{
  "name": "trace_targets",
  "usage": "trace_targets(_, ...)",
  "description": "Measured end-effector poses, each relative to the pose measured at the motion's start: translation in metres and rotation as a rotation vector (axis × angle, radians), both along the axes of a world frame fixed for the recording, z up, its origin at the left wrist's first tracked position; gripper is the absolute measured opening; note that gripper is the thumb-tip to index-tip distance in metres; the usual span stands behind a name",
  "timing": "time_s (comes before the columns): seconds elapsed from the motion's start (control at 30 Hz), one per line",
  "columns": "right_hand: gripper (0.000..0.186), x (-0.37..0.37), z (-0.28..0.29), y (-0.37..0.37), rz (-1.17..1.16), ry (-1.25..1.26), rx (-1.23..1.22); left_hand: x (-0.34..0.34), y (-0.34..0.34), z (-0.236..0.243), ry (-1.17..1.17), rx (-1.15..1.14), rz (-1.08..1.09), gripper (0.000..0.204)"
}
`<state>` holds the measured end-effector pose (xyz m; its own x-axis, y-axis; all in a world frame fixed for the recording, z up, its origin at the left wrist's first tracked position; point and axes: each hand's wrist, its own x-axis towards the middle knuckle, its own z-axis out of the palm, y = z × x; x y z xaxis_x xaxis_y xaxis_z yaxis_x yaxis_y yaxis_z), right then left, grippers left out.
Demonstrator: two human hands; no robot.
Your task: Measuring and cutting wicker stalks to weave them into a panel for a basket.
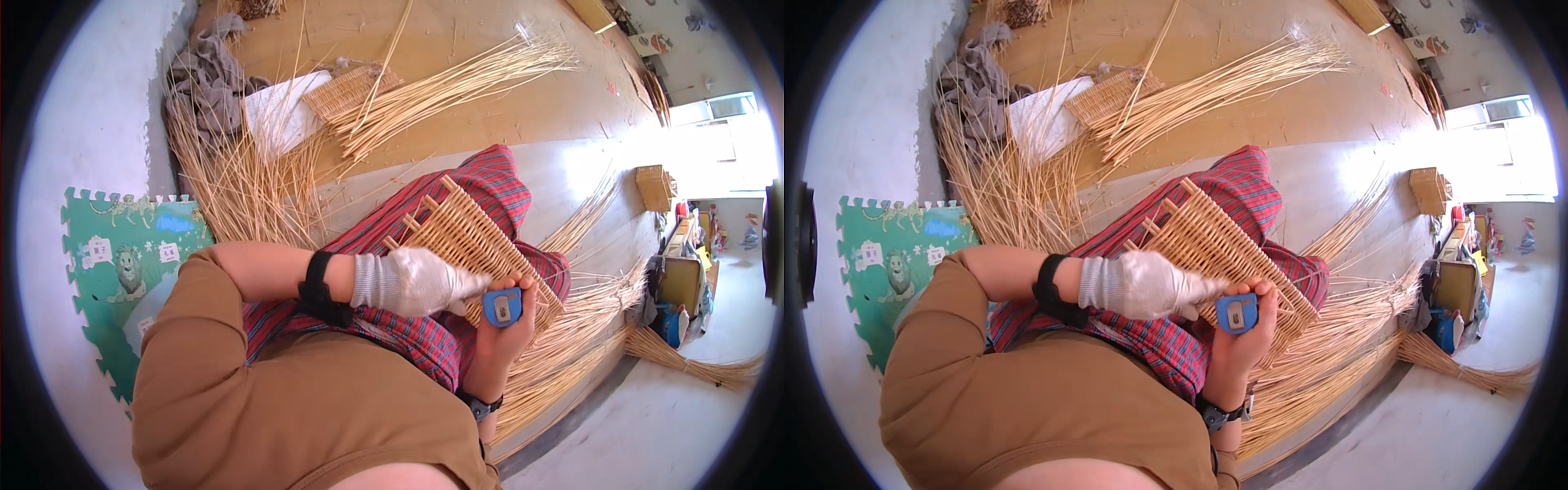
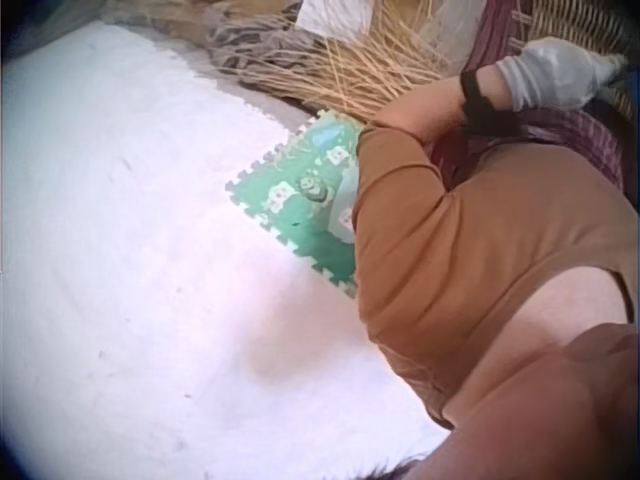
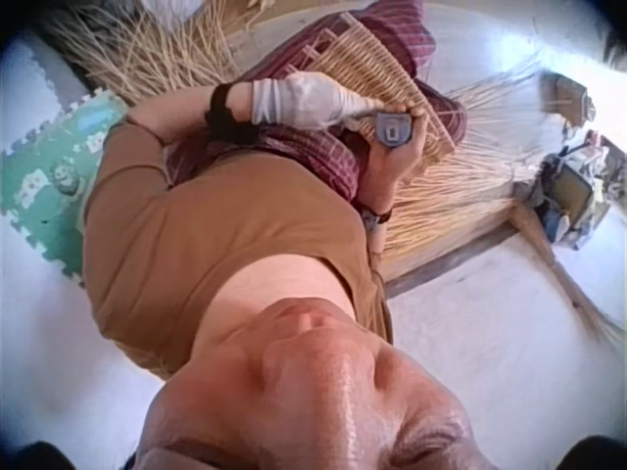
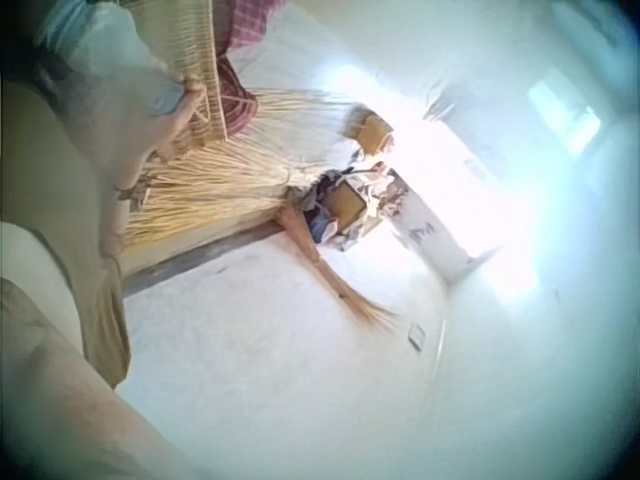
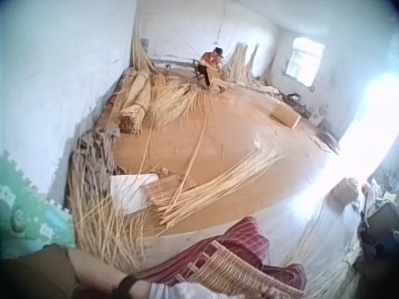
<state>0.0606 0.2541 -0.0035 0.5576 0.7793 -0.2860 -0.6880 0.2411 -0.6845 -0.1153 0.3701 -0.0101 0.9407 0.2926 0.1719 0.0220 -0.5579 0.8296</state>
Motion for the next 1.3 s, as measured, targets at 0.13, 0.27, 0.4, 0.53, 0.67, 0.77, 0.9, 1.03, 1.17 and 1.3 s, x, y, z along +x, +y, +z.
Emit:
trace_targets(0.13,0.017,0.032,-0.001,-0.019,-0.12,-0.185,-0.199,-0.017,0.021,-0.002,0.206,0.076,-0.151,0.042)
trace_targets(0.27,0.019,0.062,-0.01,-0.05,-0.098,-0.173,-0.057,-0.03,0.051,-0.01,0.025,0.013,0.002,0.036)
trace_targets(0.4,0.024,0.034,-0.014,-0.021,-0.036,-0.077,0.022,-0.009,0.005,-0.016,0.103,-0.279,-0.111,0.056)
trace_targets(0.53,0.026,0.027,0.008,-0.008,0.062,-0.163,-0.065,-0.011,0.017,0.02,0.21,-0.387,-0.255,0.039)
trace_targets(0.67,0.028,0.078,0.0,-0.055,0.099,-0.287,-0.21,-0.055,0.112,0.044,-0.056,0.507,0.246,0.018)
trace_targets(0.77,0.029,0.093,0.003,-0.08,0.106,-0.415,-0.289,-0.137,0.173,0.001,0.191,0.804,0.68,0.027)
trace_targets(0.9,0.029,0.105,0.0,-0.107,-0.078,-0.502,-0.669,-0.274,0.189,-0.082,0.911,0.885,0.712,0.031)
trace_targets(1.03,0.027,0.119,-0.004,-0.126,-0.157,-0.421,-0.84,-0.298,0.146,-0.189,1.132,0.05,0.712,0.038)
trace_targets(1.17,0.05,0.122,0.007,-0.117,0.041,-0.317,-1.009,-0.221,0.154,-0.233,0.79,-0.451,0.683,0.046)
trace_targets(1.3,0.047,0.13,0.01,-0.103,0.145,-0.42,-1.195,-0.169,0.195,-0.328,0.438,-0.599,0.865,0.039)
